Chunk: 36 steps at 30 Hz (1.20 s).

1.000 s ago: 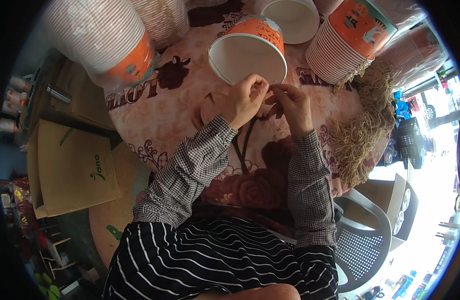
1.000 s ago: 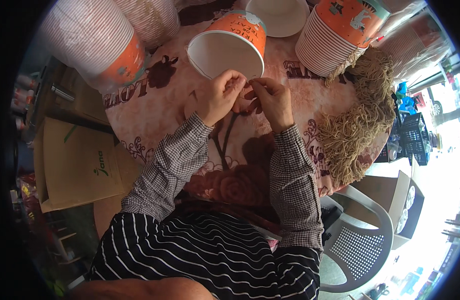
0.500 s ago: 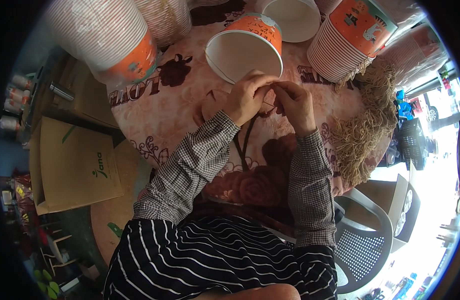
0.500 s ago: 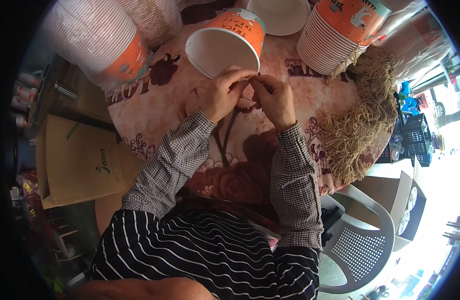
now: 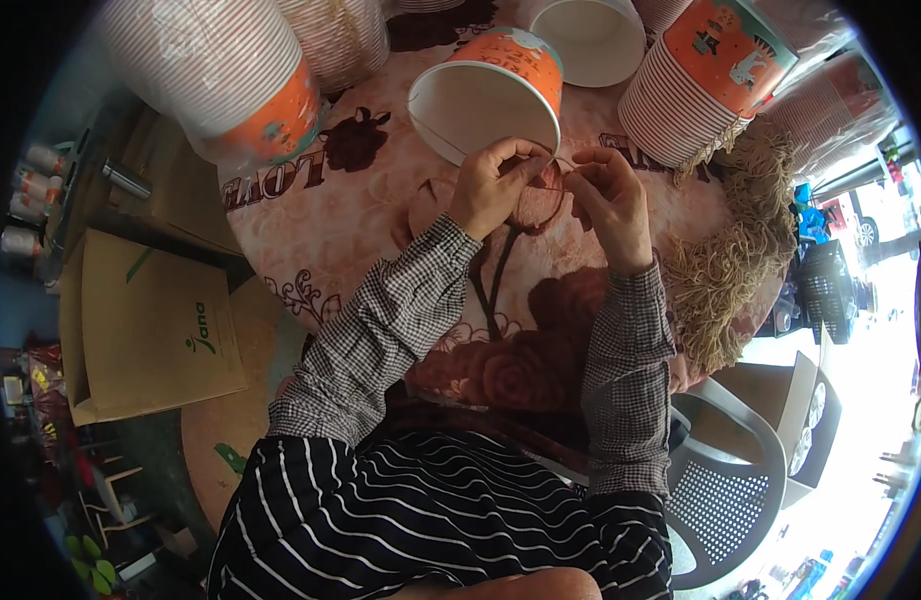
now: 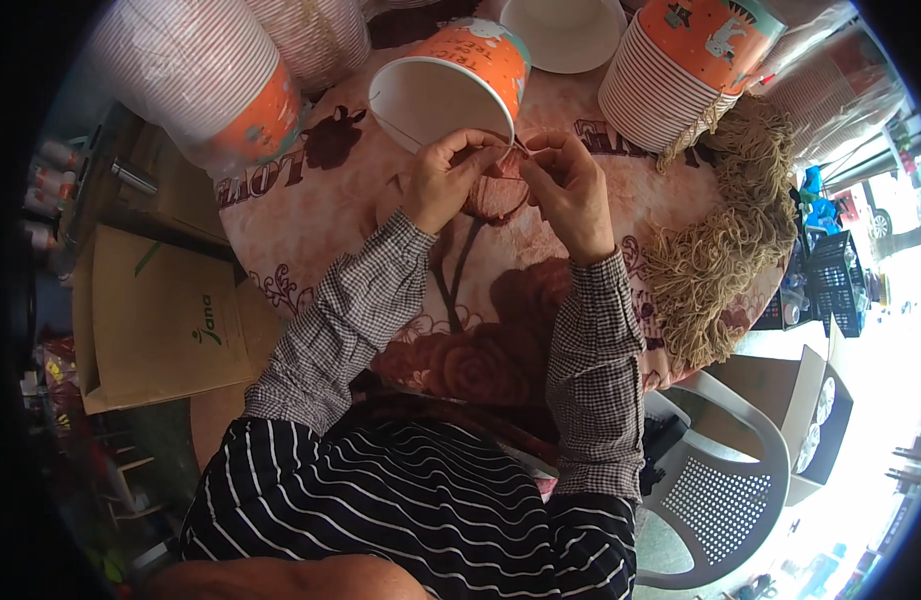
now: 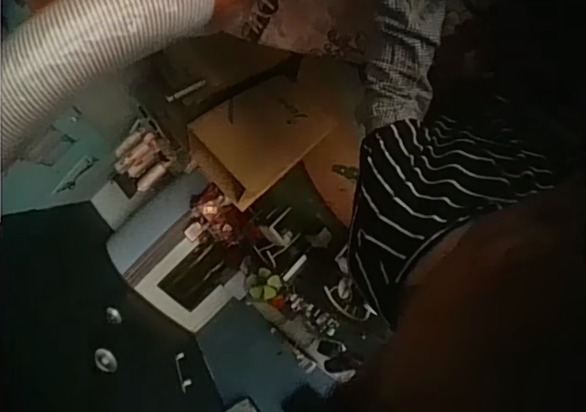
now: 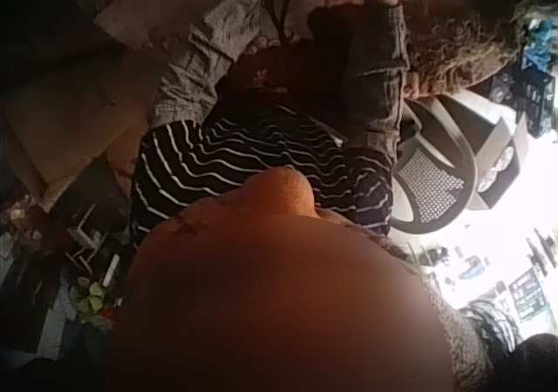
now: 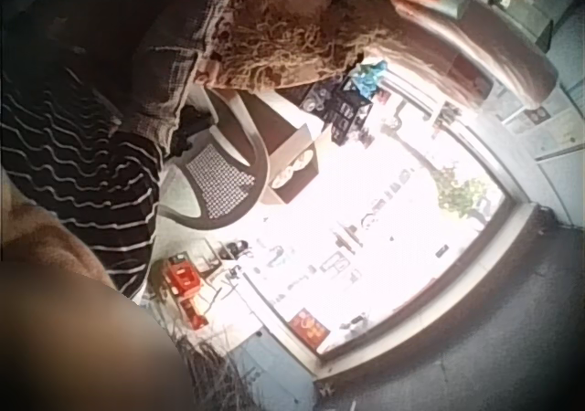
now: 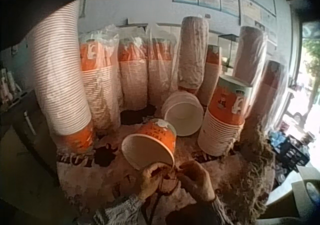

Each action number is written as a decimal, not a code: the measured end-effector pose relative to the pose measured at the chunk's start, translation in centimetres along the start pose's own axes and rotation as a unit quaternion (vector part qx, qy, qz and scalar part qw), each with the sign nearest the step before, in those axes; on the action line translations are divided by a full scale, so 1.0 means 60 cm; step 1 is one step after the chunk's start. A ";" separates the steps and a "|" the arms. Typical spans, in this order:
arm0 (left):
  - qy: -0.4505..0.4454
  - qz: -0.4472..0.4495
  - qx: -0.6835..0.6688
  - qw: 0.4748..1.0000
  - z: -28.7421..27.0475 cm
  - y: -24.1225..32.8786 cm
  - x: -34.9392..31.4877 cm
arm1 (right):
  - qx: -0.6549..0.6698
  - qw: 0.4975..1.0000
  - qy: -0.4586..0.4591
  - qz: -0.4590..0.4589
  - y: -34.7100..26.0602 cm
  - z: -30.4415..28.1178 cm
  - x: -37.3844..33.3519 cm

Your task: Tie a thin brown string through the pre-punched holes of a small paper bucket.

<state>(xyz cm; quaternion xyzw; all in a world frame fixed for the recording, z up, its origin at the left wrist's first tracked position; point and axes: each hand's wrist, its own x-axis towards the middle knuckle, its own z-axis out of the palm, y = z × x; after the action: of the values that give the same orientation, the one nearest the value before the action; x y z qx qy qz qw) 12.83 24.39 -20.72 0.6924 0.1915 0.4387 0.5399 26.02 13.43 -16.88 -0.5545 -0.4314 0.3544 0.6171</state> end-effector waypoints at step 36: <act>-0.010 0.054 0.081 0.995 0.043 0.033 -0.044 | 0.202 0.978 0.041 -0.025 0.010 0.001 0.002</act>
<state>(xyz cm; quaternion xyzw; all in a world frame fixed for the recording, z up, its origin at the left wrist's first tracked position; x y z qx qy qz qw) 13.08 20.25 -20.06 0.7471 0.1836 0.4433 0.4599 26.02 13.65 -17.48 -0.4214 -0.3397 0.3956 0.7420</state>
